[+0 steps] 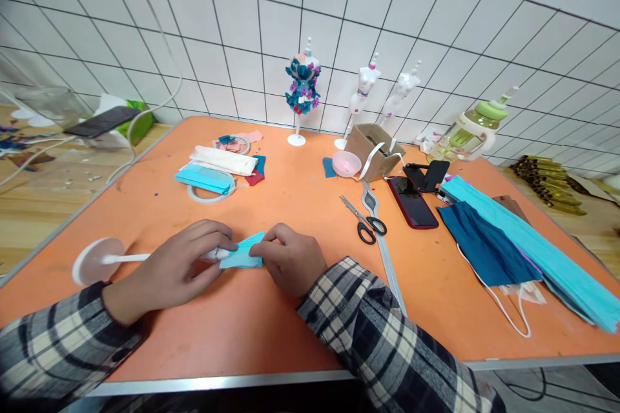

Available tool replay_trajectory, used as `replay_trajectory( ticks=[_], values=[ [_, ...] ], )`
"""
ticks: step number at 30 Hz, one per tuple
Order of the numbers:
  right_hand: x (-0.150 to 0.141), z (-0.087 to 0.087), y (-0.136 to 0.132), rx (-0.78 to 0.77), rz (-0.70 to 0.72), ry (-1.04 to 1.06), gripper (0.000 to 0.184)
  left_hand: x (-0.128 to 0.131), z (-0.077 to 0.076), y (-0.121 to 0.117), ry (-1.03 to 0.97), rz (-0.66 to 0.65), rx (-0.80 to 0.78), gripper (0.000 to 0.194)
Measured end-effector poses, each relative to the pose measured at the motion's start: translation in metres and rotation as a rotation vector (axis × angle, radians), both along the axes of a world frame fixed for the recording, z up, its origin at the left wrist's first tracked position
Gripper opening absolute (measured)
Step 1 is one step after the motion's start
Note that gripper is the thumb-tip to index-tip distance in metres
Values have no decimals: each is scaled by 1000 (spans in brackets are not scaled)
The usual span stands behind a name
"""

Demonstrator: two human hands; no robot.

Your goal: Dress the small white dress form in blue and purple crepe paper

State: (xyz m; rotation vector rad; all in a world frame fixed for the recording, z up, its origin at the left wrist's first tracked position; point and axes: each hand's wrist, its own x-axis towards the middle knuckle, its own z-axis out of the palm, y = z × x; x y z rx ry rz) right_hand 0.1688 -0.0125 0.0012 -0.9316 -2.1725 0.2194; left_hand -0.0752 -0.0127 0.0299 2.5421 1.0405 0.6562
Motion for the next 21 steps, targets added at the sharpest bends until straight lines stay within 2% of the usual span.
replay_trajectory(
  ticks=[4,12,17,21],
  values=[
    [0,2,0,-23,-4,-10,26,1,3,0,-20,-18,-10,15],
    [2,14,-5,-79,82,-13,23,6,-5,2,28,51,-1,9],
    [-1,7,-2,-16,6,-42,15,4,-1,0,15,57,-17,8],
    [-2,4,0,12,-12,-92,17,5,0,0,8,72,-30,18]
  ],
)
